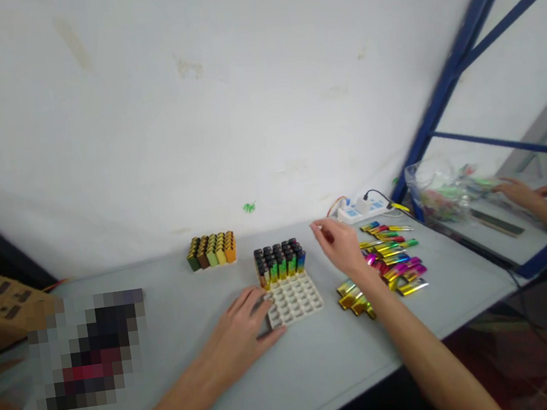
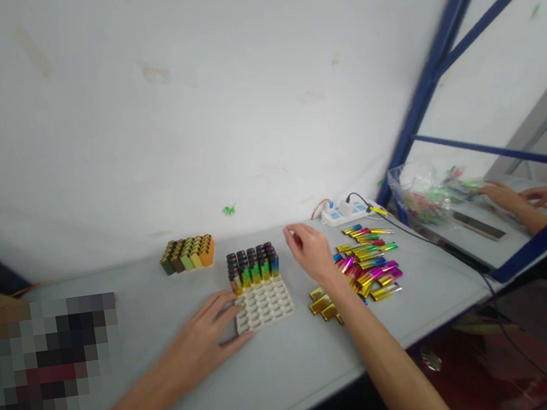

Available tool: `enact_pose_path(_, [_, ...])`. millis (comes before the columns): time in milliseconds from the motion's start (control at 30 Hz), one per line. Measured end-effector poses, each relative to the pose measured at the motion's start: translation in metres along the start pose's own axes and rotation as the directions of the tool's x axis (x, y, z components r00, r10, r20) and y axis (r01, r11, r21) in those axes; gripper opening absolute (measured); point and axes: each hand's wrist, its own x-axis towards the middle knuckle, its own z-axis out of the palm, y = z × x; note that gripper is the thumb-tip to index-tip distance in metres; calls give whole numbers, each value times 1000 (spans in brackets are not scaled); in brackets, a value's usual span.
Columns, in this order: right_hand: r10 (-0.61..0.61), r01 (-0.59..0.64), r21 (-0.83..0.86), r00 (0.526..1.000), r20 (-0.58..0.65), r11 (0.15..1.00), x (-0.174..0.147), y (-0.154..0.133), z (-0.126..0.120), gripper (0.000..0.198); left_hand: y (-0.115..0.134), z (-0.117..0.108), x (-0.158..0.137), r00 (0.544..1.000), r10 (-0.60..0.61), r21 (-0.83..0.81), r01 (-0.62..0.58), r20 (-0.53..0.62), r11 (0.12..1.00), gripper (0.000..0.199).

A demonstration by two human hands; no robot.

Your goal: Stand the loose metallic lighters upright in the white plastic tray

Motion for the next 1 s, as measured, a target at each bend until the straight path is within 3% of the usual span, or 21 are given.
enact_pose_path(100, [243, -224, -241, 969, 50, 944, 5, 40, -17, 33, -3, 3, -1, 1000, 15, -16, -15, -17, 1000, 36])
enact_pose_path(200, [514, -401, -479, 848, 129, 781, 0, 78, -29, 39, -4, 4, 0, 999, 18, -44, -20, -36, 999, 35])
enact_pose_path(300, [640, -482, -556, 759, 122, 677, -10, 105, -34, 47, -4, 3, 1, 999, 5, -91, -9, -46, 996, 33])
enact_pose_path(400, [695, -497, -591, 702, 157, 636, -16, 118, -32, 47, -4, 3, 1, 999, -4, -125, -2, -48, 992, 32])
enact_pose_path(500, [673, -451, -585, 700, 237, 675, -16, 117, -24, 43, -4, 3, 1, 999, -8, -131, 1, -49, 991, 31])
enact_pose_path(767, [550, -350, -508, 771, 322, 787, -15, 87, -3, 37, -4, -1, 2, 999, -16, -110, 11, -47, 994, 30])
enact_pose_path(900, [606, -438, -539, 775, 177, 719, -6, 101, -19, 51, -4, 0, 2, 999, -9, -106, 5, -39, 994, 30])
enact_pose_path(1000, [710, -545, -594, 701, 63, 591, -2, 127, -40, 57, -4, 1, 1, 999, -17, -105, 13, -36, 994, 29])
